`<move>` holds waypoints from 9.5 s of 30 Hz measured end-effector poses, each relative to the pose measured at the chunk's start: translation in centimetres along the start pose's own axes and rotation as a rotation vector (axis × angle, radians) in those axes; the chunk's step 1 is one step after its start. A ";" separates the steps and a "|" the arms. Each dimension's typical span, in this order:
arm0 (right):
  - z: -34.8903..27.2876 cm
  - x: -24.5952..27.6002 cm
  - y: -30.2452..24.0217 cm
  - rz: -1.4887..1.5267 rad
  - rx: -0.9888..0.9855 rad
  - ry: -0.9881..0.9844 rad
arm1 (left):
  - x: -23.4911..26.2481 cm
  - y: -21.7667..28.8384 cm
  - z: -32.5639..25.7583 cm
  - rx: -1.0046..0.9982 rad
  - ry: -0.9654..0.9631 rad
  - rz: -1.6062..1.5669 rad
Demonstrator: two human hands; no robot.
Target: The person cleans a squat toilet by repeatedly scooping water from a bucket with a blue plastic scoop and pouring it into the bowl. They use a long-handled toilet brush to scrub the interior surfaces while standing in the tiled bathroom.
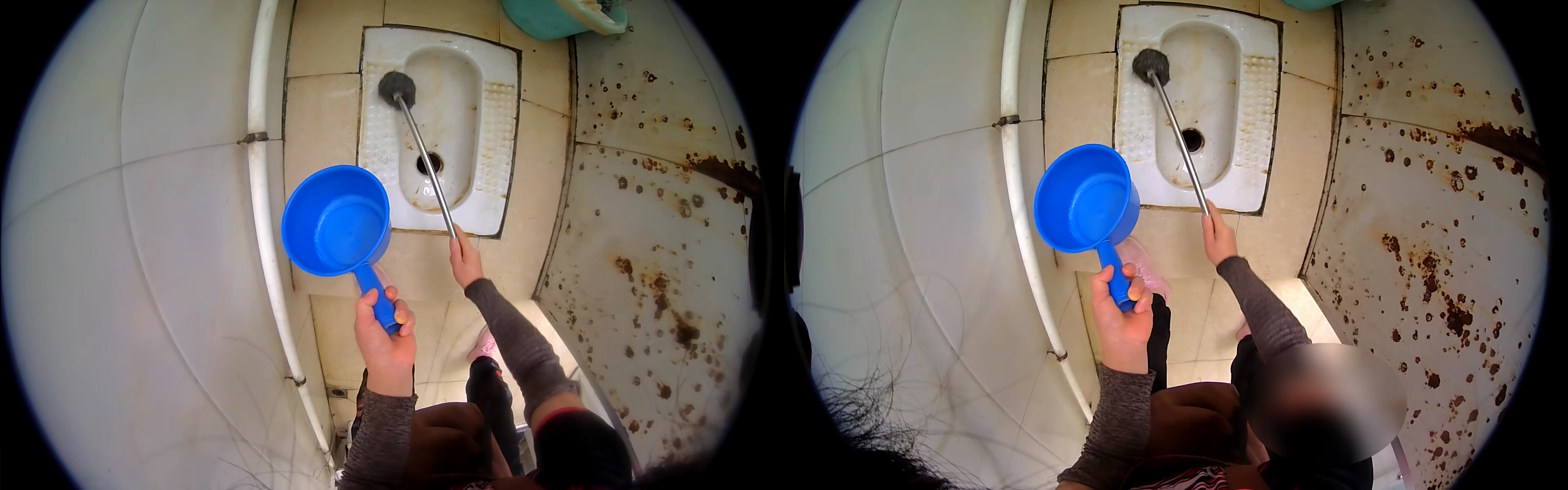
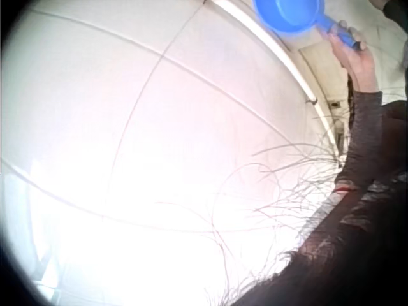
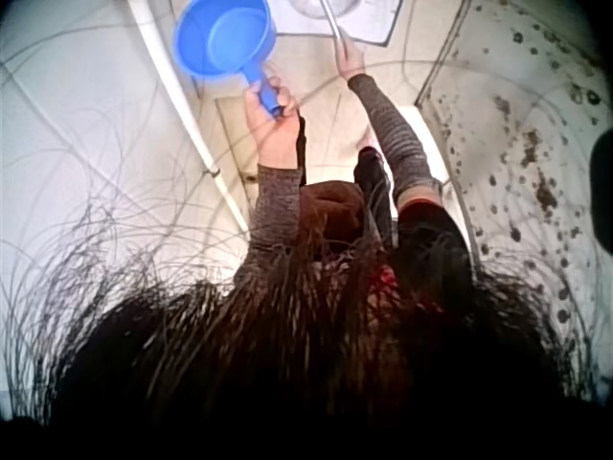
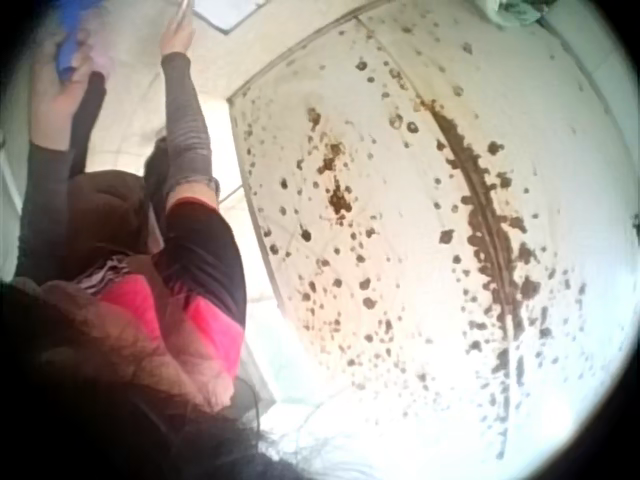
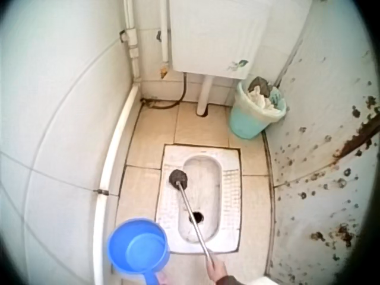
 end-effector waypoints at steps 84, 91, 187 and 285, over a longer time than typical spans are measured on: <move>16.5 13.0 -2.3 -0.651 -0.145 0.238 | -0.2 -0.7 0.2 0.036 0.012 0.002; 14.6 13.9 0.5 -0.518 -0.200 0.272 | -1.1 -1.2 0.1 0.042 -0.030 0.025; -17.9 10.4 27.2 -0.587 -0.473 0.065 | 1.6 -9.1 -3.1 0.094 -0.038 0.317; 5.0 22.0 -22.8 -2.048 0.036 -0.423 | 0.1 -1.4 -1.9 0.039 -0.019 -0.026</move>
Point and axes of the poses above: each hand's wrist, its own z-axis towards the middle knuckle, its own x-axis out of the back of the hand, y = z × x, the point moved 3 cm from there along z, towards the middle knuckle, and after that the axes turned 11 degrees about -y, right-handed, at the moved point
